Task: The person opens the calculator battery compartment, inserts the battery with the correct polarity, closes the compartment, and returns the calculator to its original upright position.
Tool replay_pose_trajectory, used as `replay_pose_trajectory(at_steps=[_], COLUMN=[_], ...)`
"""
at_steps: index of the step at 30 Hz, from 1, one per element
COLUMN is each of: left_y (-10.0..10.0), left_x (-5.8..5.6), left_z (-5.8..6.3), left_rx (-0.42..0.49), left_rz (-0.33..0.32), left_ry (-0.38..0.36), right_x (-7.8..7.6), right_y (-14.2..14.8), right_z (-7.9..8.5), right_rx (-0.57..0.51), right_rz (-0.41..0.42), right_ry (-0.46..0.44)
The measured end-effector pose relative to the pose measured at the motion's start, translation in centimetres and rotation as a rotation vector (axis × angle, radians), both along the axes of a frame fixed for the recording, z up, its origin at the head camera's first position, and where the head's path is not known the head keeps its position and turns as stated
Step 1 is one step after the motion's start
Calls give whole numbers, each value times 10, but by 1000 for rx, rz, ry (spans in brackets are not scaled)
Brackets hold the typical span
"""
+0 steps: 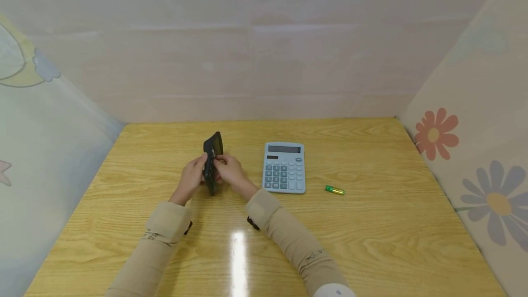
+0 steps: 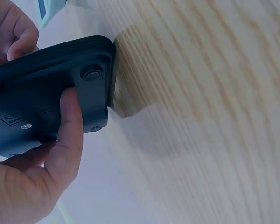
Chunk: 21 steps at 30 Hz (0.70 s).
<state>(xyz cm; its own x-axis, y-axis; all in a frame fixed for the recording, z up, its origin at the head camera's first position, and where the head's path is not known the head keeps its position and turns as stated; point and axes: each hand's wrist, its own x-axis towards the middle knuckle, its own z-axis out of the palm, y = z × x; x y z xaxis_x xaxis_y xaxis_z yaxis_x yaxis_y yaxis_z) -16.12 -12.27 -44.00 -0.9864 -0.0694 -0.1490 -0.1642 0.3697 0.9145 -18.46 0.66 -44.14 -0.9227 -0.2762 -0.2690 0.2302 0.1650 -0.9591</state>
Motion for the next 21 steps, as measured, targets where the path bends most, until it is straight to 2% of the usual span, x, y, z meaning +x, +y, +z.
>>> replay_pose_trajectory(at_steps=[4, 7, 11, 14, 21], left_y=[0, 0, -1, -1, -1], left_x=[-1, -1, 0, 0, 1], left_z=[0, 0, 0, 0, 1], left_rx=[27, 20, 18, 26, -8], left_rz=[19, 24, 26, 29, 38], left_ry=[-32, -39, -39, -38, -24], right_x=[0, 0, 0, 0, 0], right_y=[0, 1, 2, 2, 3], right_z=[0, 0, -1, -2, -2], right_rx=[48, 67, 17, -12, 44], right_rz=[5, 29, 77, 96, 91], right_ry=[-6, -42, -118, -141, -99])
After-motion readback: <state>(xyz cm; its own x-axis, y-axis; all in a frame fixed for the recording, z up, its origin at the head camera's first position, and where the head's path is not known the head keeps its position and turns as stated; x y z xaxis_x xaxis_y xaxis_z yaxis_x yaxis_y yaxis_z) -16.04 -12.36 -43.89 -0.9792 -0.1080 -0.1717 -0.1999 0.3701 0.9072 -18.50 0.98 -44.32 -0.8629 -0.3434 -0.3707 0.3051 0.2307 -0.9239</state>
